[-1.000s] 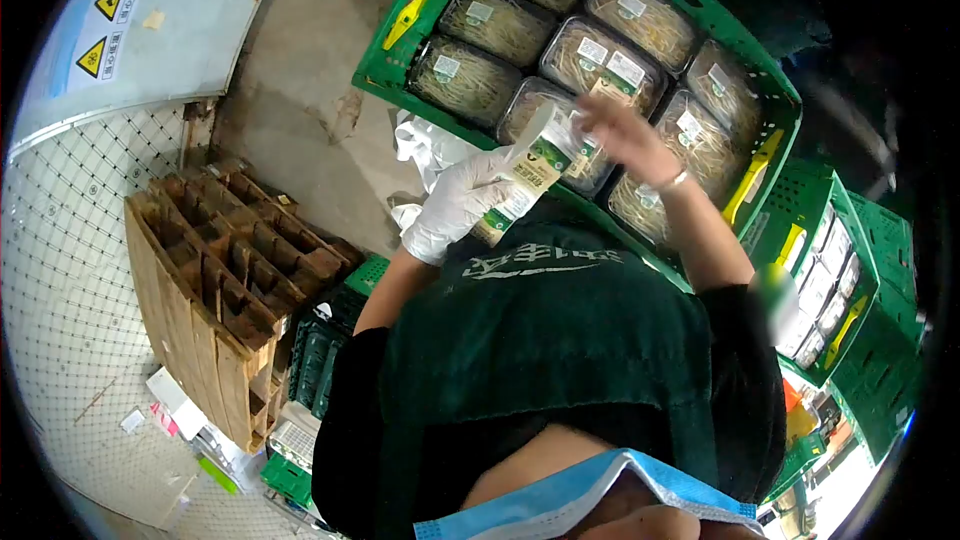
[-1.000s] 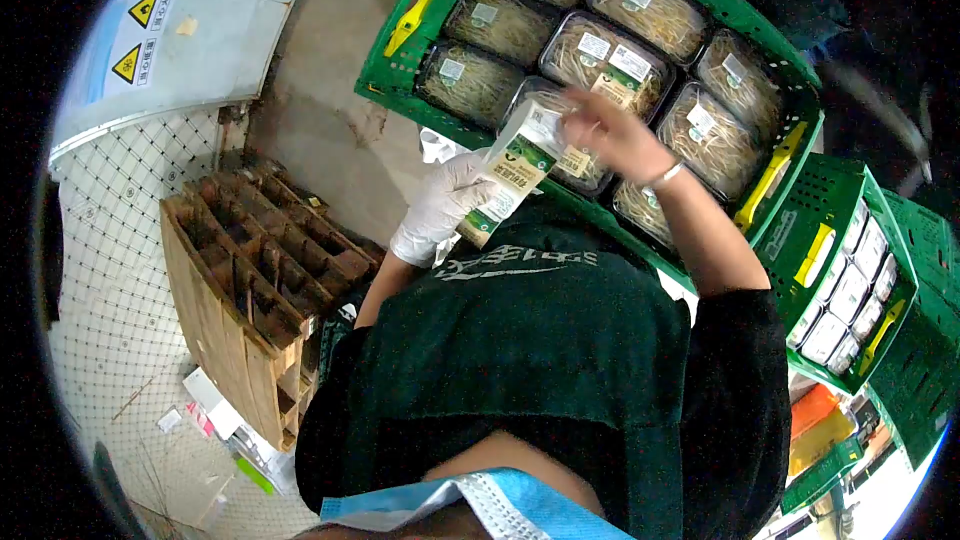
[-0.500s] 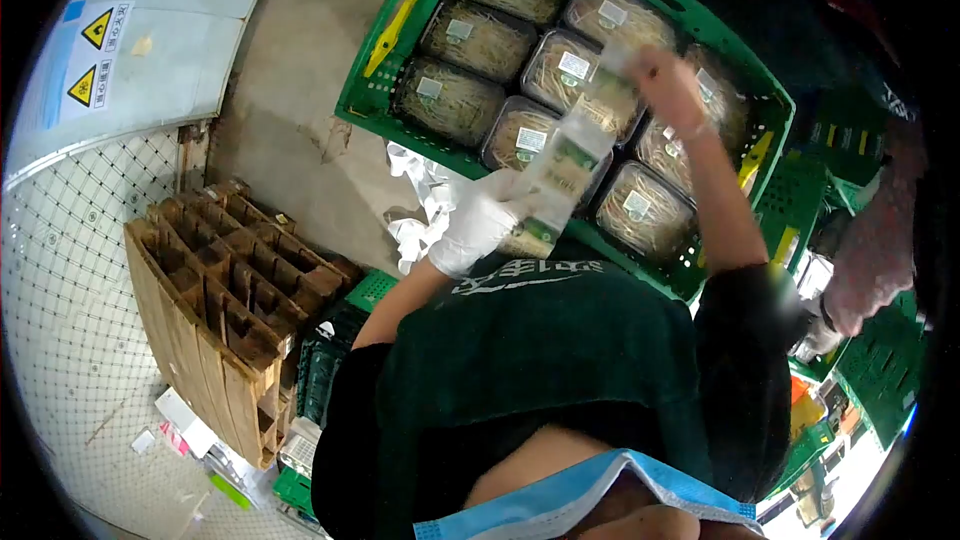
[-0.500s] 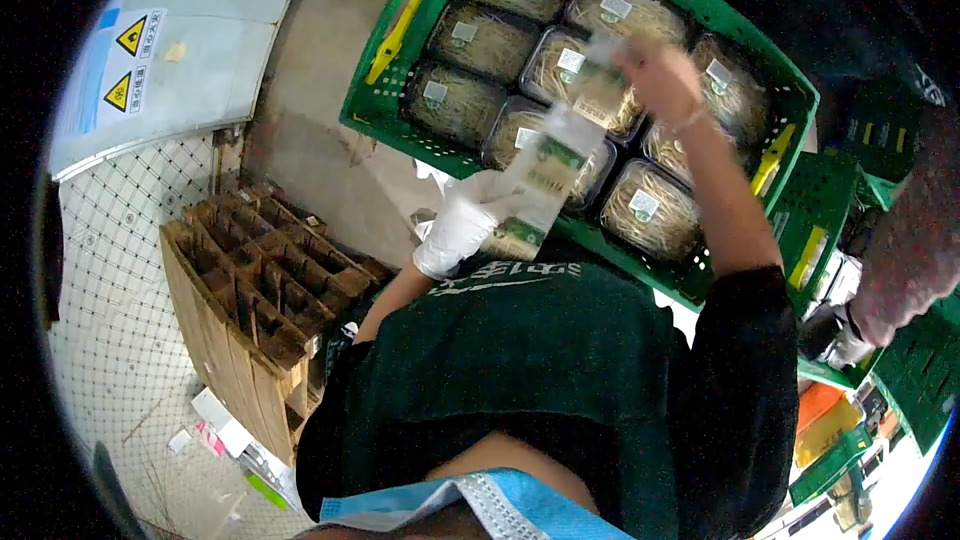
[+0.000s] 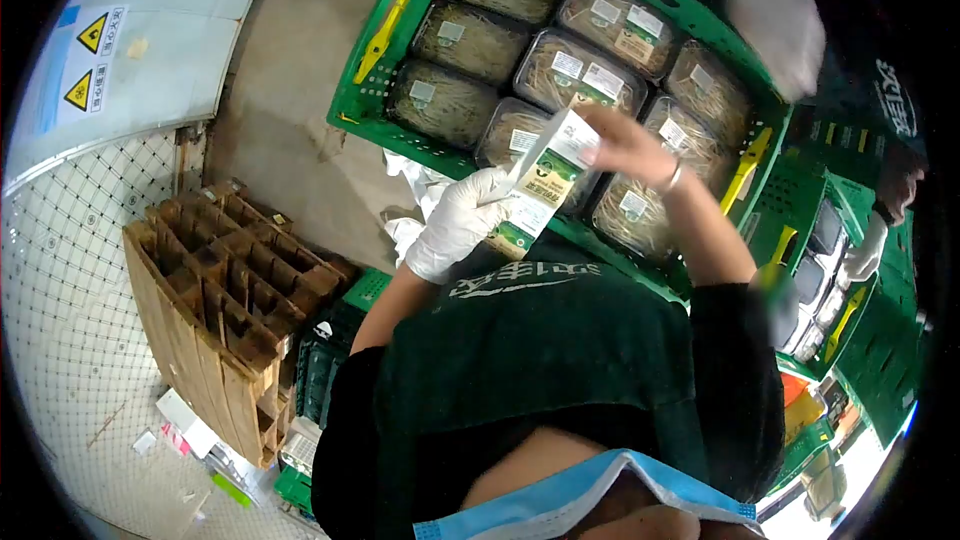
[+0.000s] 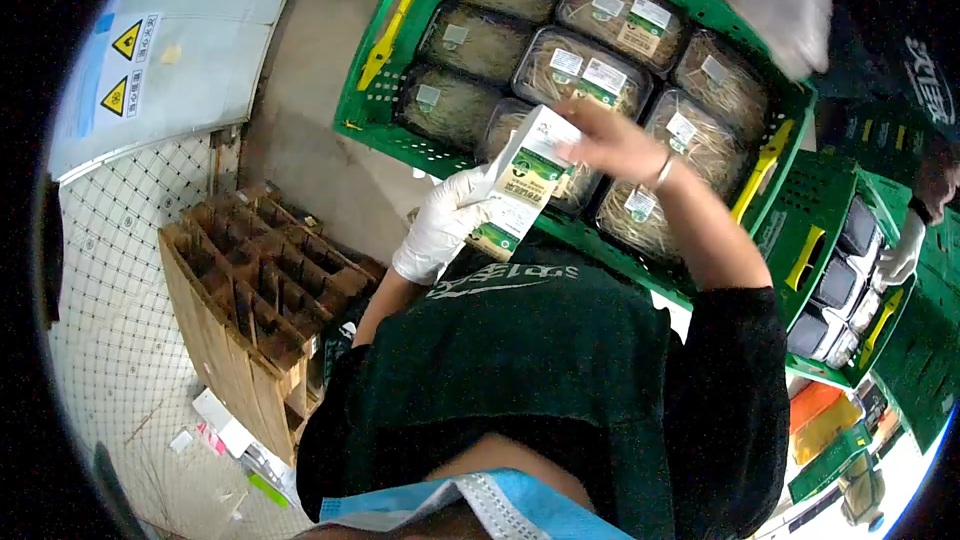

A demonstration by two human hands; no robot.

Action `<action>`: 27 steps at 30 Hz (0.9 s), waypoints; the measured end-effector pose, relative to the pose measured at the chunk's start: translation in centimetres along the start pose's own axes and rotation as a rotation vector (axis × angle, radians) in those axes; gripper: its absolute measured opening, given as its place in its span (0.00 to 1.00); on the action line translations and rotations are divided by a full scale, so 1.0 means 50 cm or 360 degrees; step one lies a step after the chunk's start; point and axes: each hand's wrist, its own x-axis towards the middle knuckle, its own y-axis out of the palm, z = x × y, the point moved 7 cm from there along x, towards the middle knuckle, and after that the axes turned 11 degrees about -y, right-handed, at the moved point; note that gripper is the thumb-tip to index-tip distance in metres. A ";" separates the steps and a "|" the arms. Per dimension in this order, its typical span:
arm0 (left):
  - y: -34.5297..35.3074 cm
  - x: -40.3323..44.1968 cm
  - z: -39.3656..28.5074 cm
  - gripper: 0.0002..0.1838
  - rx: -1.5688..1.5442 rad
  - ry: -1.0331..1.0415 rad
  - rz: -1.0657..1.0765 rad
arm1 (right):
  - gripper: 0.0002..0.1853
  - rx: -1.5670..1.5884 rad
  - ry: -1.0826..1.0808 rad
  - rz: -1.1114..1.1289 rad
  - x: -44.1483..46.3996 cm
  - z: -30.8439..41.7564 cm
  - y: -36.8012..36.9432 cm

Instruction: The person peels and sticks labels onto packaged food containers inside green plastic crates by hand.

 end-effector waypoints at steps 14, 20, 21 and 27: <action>0.197 0.019 -0.030 0.11 0.1342 0.0600 0.0037 | 0.06 -0.1827 0.0171 -0.0819 -0.223 0.075 -0.249; 0.114 0.011 0.007 0.07 0.0888 0.0191 -0.0112 | 0.22 -0.2364 0.1012 -0.0372 -0.205 -0.119 -0.479; 0.106 0.003 0.018 0.08 0.0864 0.0118 -0.0138 | 0.23 -0.2361 0.1167 -0.0288 -0.204 -0.148 -0.476; 0.092 -0.020 0.030 0.09 0.0776 0.0143 -0.0256 | 0.30 -0.2554 0.1180 -0.0625 -0.225 -0.147 -0.473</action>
